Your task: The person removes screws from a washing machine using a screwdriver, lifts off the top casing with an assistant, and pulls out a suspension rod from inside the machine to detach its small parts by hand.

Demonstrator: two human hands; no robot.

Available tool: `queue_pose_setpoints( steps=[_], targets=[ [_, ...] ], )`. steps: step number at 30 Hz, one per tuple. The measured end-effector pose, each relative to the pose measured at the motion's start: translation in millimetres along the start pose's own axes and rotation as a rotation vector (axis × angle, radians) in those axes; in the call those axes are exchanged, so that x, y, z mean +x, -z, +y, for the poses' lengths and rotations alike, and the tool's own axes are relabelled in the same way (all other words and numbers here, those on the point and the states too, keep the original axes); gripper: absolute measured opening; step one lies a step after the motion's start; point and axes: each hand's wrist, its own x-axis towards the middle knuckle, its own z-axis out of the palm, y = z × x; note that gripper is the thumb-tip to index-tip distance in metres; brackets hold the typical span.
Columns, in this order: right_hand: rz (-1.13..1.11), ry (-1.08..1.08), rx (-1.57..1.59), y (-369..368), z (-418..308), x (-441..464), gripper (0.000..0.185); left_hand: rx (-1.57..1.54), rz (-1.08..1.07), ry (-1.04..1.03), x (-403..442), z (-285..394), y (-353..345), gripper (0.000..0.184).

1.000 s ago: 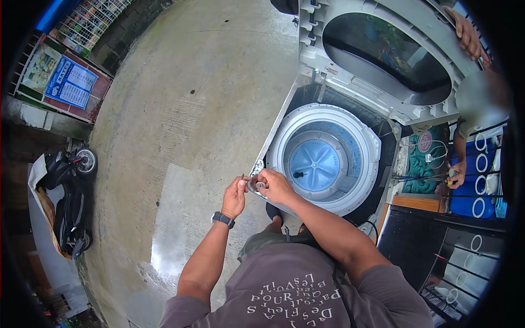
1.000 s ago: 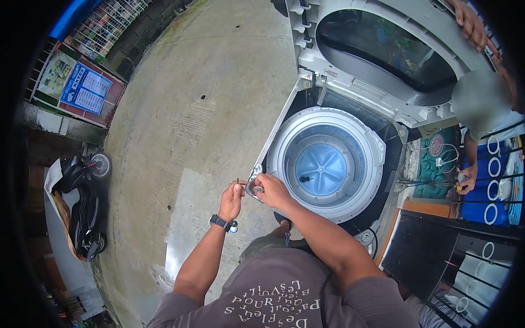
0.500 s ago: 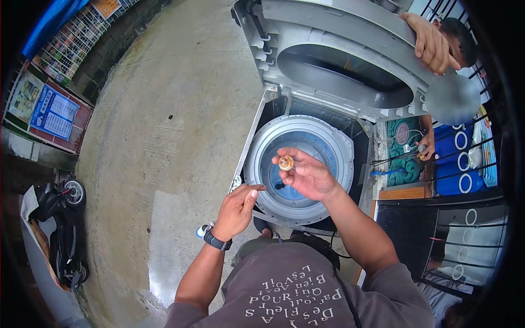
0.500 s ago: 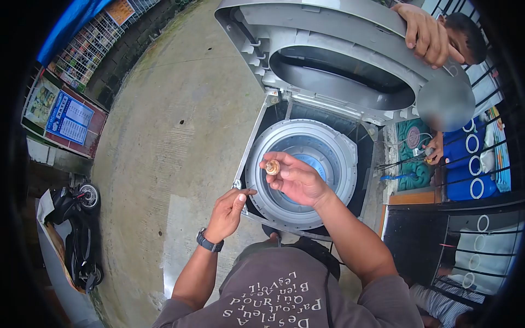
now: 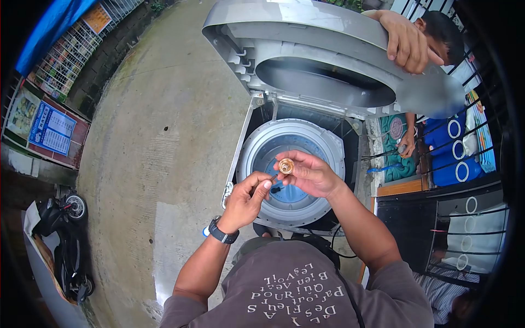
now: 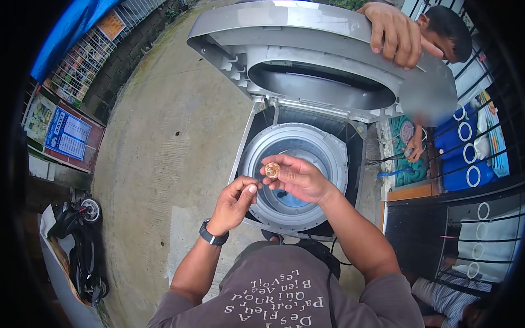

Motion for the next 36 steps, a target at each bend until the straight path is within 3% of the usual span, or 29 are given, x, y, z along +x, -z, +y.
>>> queue_pose_setpoints(
  steps=[7, 12, 13, 16, 20, 24, 25, 28, 29, 31, 33, 35, 36],
  targets=[
    [0.002, 0.041, 0.031, 8, 6, -9, 0.042, -0.006, -0.026, -0.073, 2, -6, -10, 0.027],
    [0.053, 0.041, -0.002, 11, 16, -18, 0.042, 0.078, -0.068, 0.081, -5, -10, -7, 0.03],
    [0.094, 0.024, -0.093, 8, 17, -20, 0.042, 0.123, -0.02, -0.052, -4, -20, -9, 0.032],
    [0.19, 0.018, -0.242, -5, 29, -28, 0.042, 0.287, -0.02, -0.01, -11, -23, -12, 0.036],
    [0.358, 0.25, -1.16, -34, 37, -37, 0.037, 0.57, 0.02, -0.004, -12, -16, -16, 0.046],
    [0.371, 0.358, -1.305, -41, 51, -36, 0.047, 0.545, -0.007, 0.068, -5, -23, -18, 0.048],
    [0.351, 0.351, -1.314, -38, 49, -34, 0.053, 0.479, 0.036, 0.003, -3, -26, -20, 0.048],
    [0.383, 0.44, -1.714, -76, -36, -21, 0.087, 0.455, 0.076, 0.018, -1, -18, -18, 0.046],
    [0.443, 0.703, -1.831, -95, -85, -11, 0.095, 0.431, 0.088, 0.008, 1, -18, -16, 0.045],
    [0.584, 1.014, -2.161, -133, -182, 14, 0.105, 0.441, 0.089, -0.001, 4, -22, -12, 0.045],
    [0.631, 0.978, -2.63, -125, -245, 53, 0.102, 0.457, 0.083, -0.018, 3, -21, -14, 0.046],
    [0.569, 0.419, -2.757, -96, -271, 81, 0.085, 0.507, 0.092, -0.063, 1, -19, -18, 0.045],
    [0.596, 0.412, -2.762, -108, -274, 83, 0.085, 0.51, 0.075, -0.075, 1, -18, -17, 0.045]
  ],
)
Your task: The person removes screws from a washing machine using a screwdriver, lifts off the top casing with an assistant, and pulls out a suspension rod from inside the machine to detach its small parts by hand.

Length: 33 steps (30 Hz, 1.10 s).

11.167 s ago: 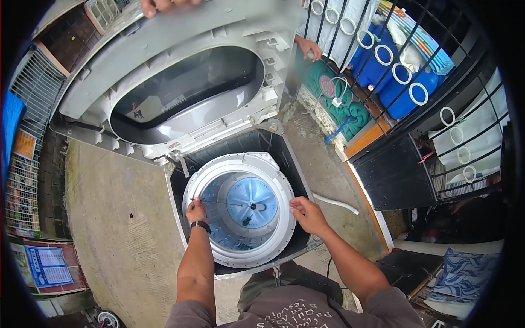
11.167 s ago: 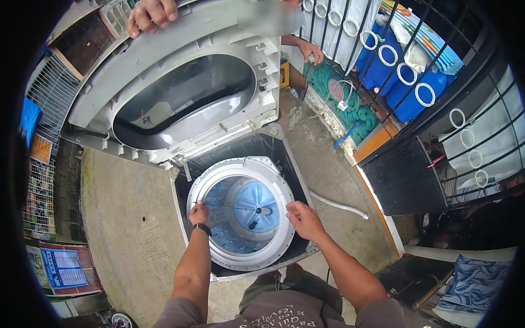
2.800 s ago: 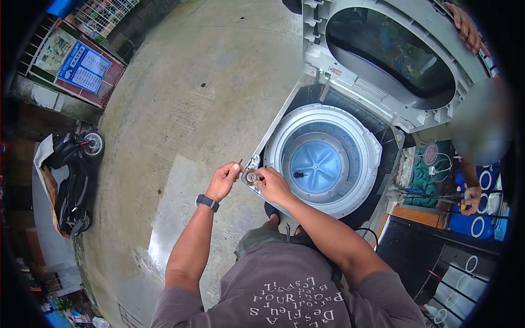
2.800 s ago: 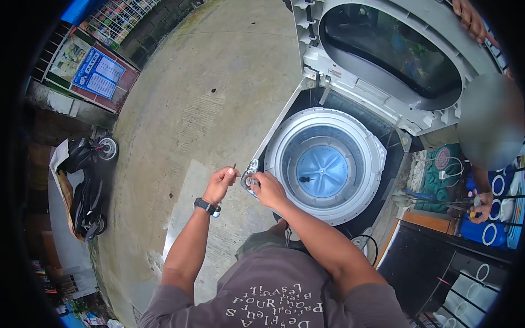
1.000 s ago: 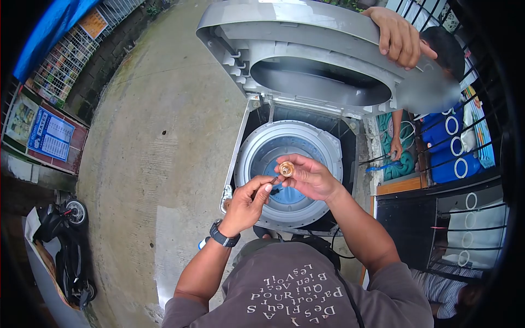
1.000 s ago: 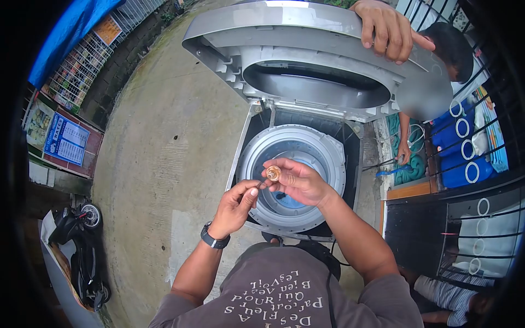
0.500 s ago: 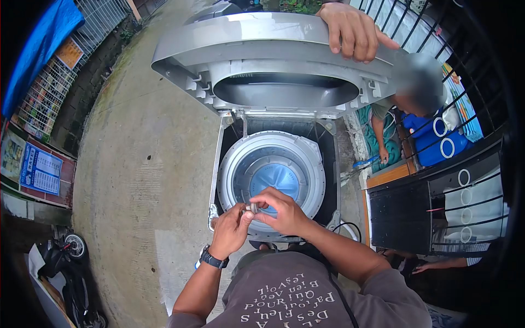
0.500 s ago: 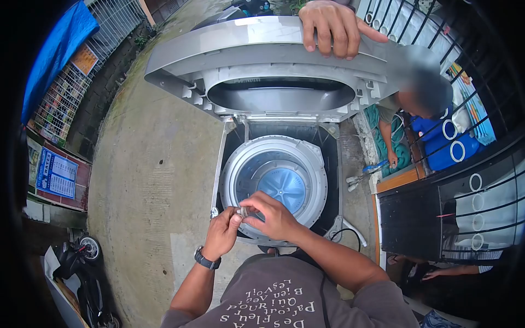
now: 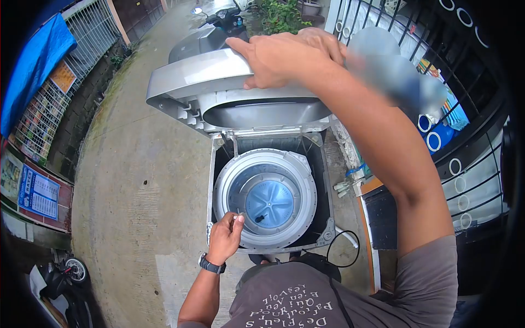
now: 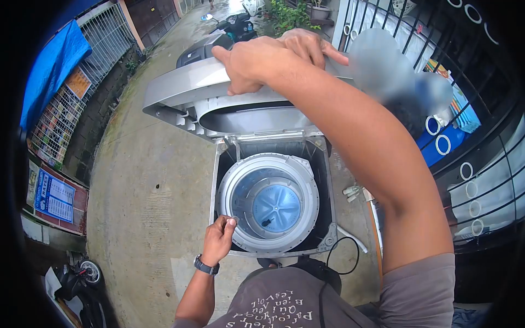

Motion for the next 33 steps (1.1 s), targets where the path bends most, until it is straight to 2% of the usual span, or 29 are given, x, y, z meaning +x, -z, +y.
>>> queue_pose_setpoints(
  steps=[2, 6, 9, 16, 24, 25, 28, 30, 33],
  targets=[
    [-0.513, -0.079, 0.163, 21, -1, 10, 0.067, 0.059, 0.013, 0.004, -5, -3, 3, 0.042],
    [-0.4, 0.003, 0.156, 10, 8, 13, 0.059, 0.108, 0.032, 0.035, -18, -24, 14, 0.039],
    [-0.52, 0.015, 0.194, 16, 3, 10, 0.055, 0.114, 0.021, 0.087, -26, -30, 20, 0.039],
    [-0.444, 0.059, 0.186, 8, 4, 5, 0.054, 0.137, 0.03, 0.125, -30, -53, 18, 0.04],
    [-0.418, 0.033, 0.158, -3, 10, 16, 0.064, 0.132, 0.031, 0.156, -20, -45, 19, 0.042],
    [-0.347, 0.069, 0.142, -8, 13, 15, 0.071, 0.124, 0.043, 0.146, -20, -46, 19, 0.041],
    [-0.398, 0.084, 0.168, -6, 20, 26, 0.055, 0.129, 0.035, 0.16, -17, -36, 23, 0.04],
    [-0.364, 0.054, 0.228, -7, 17, 21, 0.077, 0.127, 0.039, 0.121, -15, -40, 22, 0.039],
    [-0.327, 0.047, 0.271, -11, 21, 20, 0.075, 0.158, 0.045, 0.133, -21, -44, 23, 0.037]
  ],
)
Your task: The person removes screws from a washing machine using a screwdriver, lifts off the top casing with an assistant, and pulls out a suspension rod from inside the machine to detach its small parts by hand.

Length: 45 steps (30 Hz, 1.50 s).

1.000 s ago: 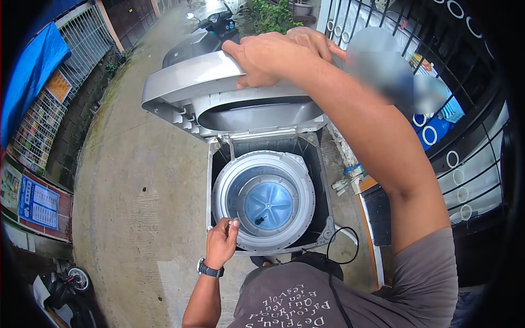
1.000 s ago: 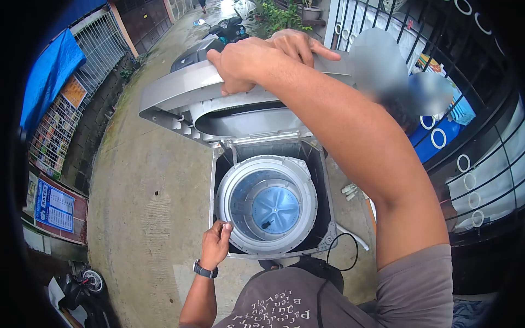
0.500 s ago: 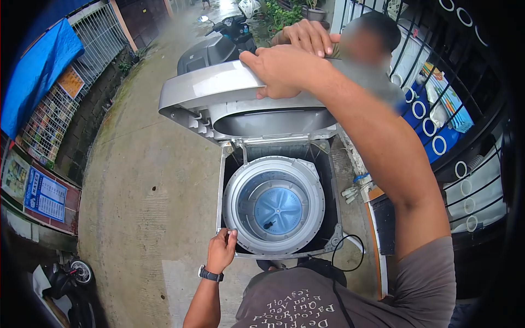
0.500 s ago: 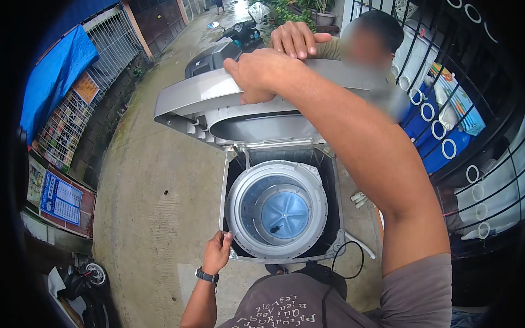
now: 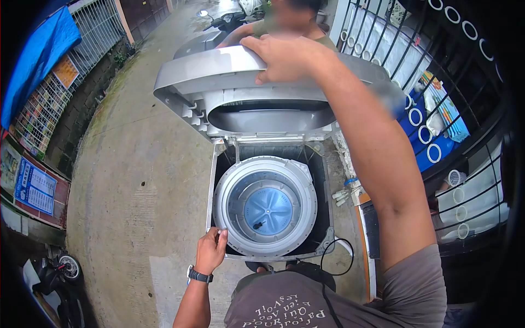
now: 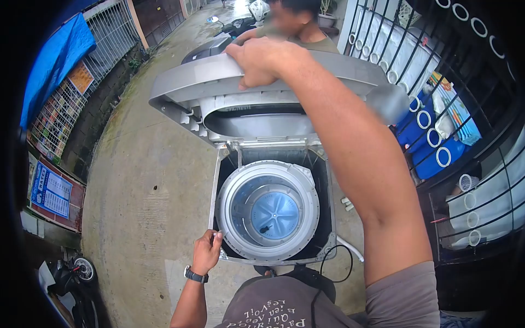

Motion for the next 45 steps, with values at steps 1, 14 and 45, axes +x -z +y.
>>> queue_pose_setpoints(
  steps=[1, 14, 45],
  targets=[
    [-0.002, -0.007, 0.037, 0, 0, -2, 0.074, 0.003, -0.002, -0.003, -2, -2, -1, 0.037],
    [-0.038, -0.074, 0.063, 10, -13, -13, 0.061, 0.041, -0.171, -0.017, -16, 16, -8, 0.043],
    [-0.039, -0.105, 0.066, 12, -27, -24, 0.078, 0.062, -0.351, -0.114, 19, 34, -29, 0.045]
  ],
)
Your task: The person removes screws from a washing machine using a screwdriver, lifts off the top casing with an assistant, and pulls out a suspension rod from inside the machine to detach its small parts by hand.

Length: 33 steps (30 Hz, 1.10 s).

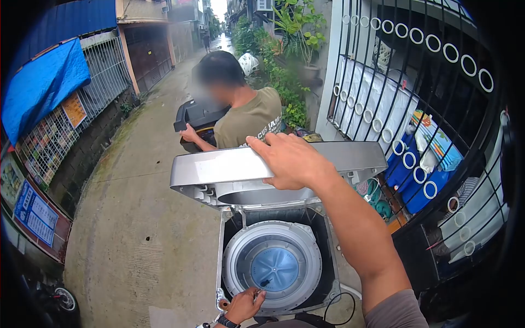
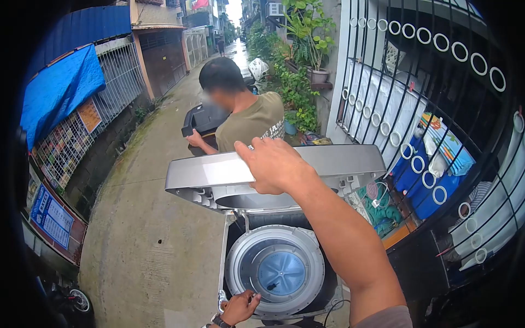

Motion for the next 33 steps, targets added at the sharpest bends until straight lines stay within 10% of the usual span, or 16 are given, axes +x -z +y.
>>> queue_pose_setpoints(
  steps=[33],
  targets=[
    [0.027, 0.031, -0.041, -10, -23, -31, 0.07, 0.136, 0.19, -0.103, -9, 14, 4, 0.042]
  ],
)
